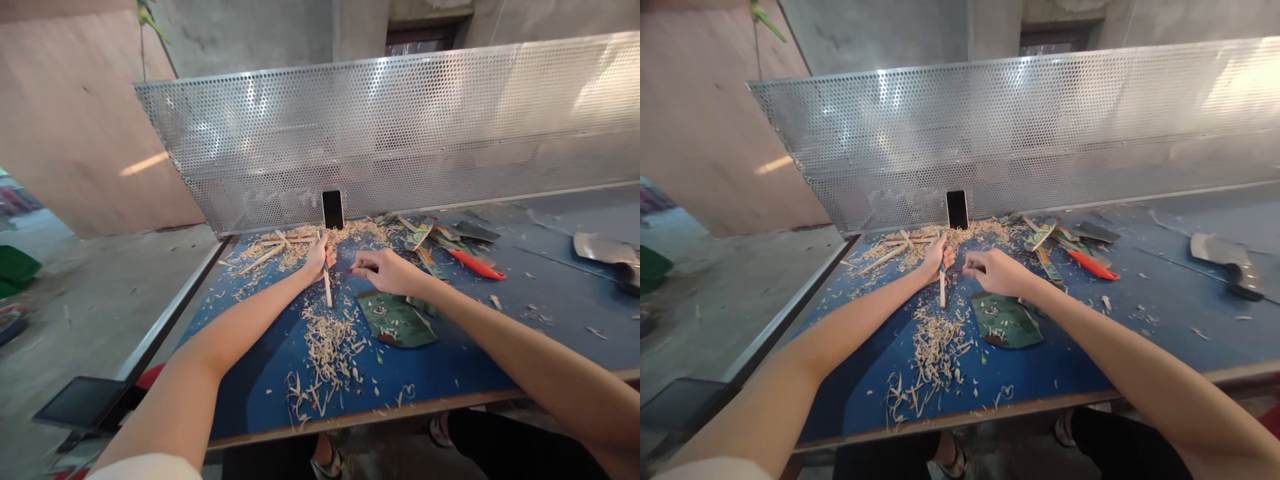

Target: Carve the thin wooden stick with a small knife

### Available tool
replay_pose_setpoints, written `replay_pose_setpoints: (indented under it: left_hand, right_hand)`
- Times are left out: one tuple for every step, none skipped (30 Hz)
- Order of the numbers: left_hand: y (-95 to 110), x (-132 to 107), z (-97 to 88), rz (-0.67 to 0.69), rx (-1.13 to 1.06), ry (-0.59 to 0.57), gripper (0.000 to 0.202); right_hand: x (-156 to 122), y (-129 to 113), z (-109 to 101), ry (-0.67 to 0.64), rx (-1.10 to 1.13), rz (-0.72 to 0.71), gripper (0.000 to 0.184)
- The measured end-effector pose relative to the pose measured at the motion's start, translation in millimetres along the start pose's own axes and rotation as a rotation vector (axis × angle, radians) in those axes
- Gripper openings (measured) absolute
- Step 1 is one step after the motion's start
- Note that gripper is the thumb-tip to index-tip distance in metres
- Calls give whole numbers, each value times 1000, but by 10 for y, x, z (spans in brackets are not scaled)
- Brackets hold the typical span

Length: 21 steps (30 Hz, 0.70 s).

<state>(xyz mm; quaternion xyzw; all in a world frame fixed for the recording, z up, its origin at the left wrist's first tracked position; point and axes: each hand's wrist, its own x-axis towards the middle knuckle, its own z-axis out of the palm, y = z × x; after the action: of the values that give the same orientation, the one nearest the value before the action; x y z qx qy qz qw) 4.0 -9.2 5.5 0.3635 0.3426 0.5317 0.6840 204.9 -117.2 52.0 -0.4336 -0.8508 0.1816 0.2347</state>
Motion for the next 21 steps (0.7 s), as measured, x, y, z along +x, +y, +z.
replay_pose_setpoints:
  left_hand:
    - [1,3,3,-5,-1,2,38]
    - [2,6,5,-9,-2,3,38]
    - [4,10,5,-14,-4,1,37]
    - [6,13,2,-18,-6,-2,36]
    - [8,16,-2,-21,-9,-8,33]
    - [10,19,-6,-24,-10,-16,31]
    - [10,22,-11,-26,-11,-25,30]
    - [8,25,-14,-26,-12,-34,29]
    - [4,27,-16,-22,-12,-44,29]
    - [-1,29,-17,-14,-8,-52,31]
    - [-6,31,-16,-2,2,-56,32]
    - [-12,32,-14,14,16,-55,33]
    - [-16,31,-12,33,32,-52,33]
    - [-20,30,-10,53,47,-47,33]
    - [-22,29,-9,70,58,-43,33]
    - [-23,27,-9,82,64,-41,34]
    - [-24,25,-10,89,67,-40,35]
    - [-25,23,-12,90,71,-40,37]
    - [-26,22,-14,90,77,-37,37]
    - [-28,23,-16,90,85,-32,36]
    - [-30,24,-17,91,93,-27,36]
  right_hand:
    - [9,20,24,33,-20,-10,21]
    - [19,40,60,48,-44,-21,21]
    - [28,59,103,48,-66,-30,21]
    - [37,78,148,42,-84,-34,21]
    - [44,98,192,37,-96,-34,22]
    - [50,117,229,32,-105,-31,23]
    - [55,135,260,29,-112,-30,23]
    - [59,151,282,27,-120,-30,24]
    - [62,166,298,27,-130,-34,25]
    - [64,177,308,30,-143,-38,26]
    - [66,185,313,33,-155,-41,28]
    - [68,191,316,36,-165,-44,29]
    - [70,194,317,37,-172,-45,29]
    - [71,195,319,35,-175,-49,30]
    - [72,196,320,30,-173,-53,30]
    - [73,197,322,22,-166,-57,30]
    - [73,200,325,12,-155,-60,31]
    - [72,204,329,1,-144,-62,31]
    - [72,210,334,-7,-133,-63,31]
    - [72,217,339,-14,-126,-65,30]
    - [72,226,345,-18,-125,-66,30]
